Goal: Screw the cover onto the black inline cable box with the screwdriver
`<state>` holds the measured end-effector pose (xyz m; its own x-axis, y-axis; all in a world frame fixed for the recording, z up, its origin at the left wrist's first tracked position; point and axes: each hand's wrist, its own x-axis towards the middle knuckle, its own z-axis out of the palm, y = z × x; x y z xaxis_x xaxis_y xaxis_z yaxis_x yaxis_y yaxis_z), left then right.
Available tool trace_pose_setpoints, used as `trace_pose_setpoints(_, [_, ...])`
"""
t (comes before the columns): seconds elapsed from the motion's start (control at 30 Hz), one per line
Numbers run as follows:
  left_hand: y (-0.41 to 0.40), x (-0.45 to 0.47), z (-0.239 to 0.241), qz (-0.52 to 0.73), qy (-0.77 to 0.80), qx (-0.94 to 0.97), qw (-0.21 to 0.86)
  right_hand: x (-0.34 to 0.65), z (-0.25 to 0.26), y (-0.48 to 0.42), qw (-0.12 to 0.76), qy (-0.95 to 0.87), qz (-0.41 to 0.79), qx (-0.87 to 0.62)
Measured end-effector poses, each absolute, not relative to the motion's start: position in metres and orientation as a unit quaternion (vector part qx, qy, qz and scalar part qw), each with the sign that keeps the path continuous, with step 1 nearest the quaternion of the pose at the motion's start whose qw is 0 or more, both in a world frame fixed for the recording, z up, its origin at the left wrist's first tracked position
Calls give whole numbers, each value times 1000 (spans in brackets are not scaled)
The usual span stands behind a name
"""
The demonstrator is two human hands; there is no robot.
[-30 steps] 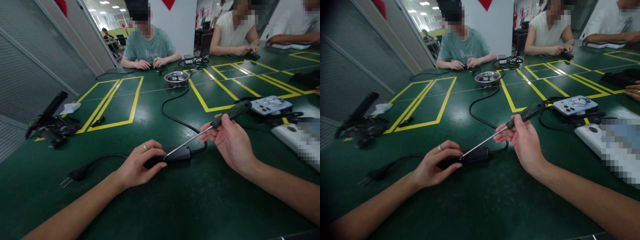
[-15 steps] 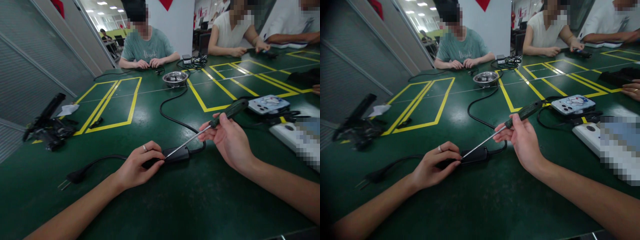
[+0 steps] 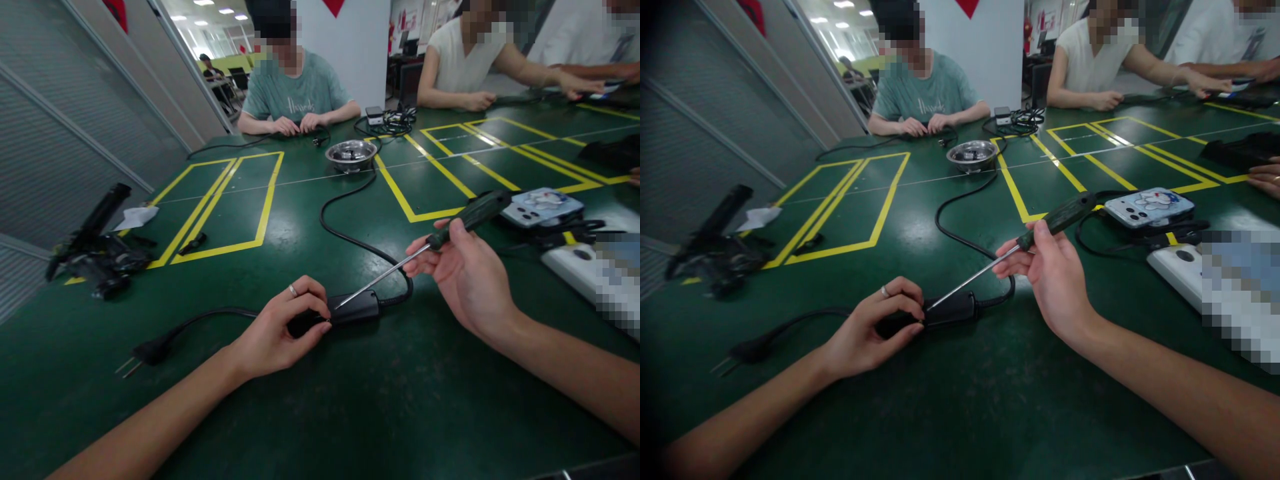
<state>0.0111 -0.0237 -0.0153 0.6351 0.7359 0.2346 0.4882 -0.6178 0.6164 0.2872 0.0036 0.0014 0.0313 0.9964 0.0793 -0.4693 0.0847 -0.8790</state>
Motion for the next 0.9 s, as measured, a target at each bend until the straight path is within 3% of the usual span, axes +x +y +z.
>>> trace_pose_setpoints(0.63, [-23, 8, -24, 211, 363, 869, 261, 285, 5, -1, 621, -414, 577, -331])
trace_pose_setpoints(0.9, [-22, 10, -23, 195, 364, 872, 262, 285, 1, -10, 619, -501, 521, -308])
